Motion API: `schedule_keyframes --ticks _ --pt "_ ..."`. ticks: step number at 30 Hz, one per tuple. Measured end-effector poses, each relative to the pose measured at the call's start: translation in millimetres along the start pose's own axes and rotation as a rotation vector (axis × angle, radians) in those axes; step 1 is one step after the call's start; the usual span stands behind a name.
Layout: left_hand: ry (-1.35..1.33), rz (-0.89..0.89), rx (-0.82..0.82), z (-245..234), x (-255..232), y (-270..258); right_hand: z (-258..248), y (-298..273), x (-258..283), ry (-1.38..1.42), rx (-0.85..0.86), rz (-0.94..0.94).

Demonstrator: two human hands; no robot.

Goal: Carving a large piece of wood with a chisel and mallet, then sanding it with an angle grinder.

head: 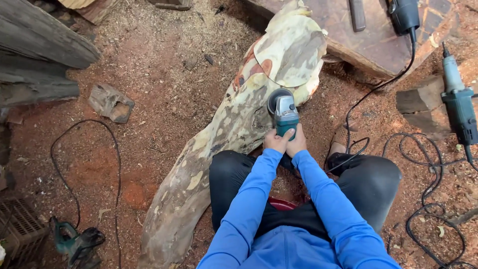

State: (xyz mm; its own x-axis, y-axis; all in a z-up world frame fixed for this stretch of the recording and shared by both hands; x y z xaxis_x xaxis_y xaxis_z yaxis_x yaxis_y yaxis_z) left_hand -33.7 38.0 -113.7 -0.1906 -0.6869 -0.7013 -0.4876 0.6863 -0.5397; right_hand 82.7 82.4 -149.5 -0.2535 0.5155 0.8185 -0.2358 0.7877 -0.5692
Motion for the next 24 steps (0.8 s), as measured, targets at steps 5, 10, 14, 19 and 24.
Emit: schedule_keyframes --ticks 5,10,14,19,24 --pt "0.077 0.007 0.152 5 -16 -6 -7 -11 10 0.046 -0.071 -0.044" --pt "0.105 -0.007 0.206 2 -20 -17 -12 -9 1 0.064 -0.09 -0.11" --pt "0.019 -0.053 0.139 -3 -11 -14 -6 0 7 0.05 -0.017 -0.177" --pt "0.138 -0.102 0.311 -13 -64 -45 -18 -1 2 0.072 -0.078 -0.138" --pt "0.091 -0.093 0.254 -13 -48 -38 -21 -3 25 0.003 -0.015 -0.166"
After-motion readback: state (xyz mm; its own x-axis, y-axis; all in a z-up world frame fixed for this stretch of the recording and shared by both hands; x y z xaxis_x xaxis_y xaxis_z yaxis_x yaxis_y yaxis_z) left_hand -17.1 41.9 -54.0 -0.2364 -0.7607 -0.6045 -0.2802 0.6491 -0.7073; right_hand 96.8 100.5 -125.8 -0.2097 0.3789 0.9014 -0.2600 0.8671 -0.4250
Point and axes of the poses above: each hand's wrist, its own y-axis towards the middle knuckle, its own z-axis out of the palm, x = y × z, the point moved 9 cm from there along y, towards the middle knuckle, and after that the axes turned 11 degrees about y, right-handed, at the moved point
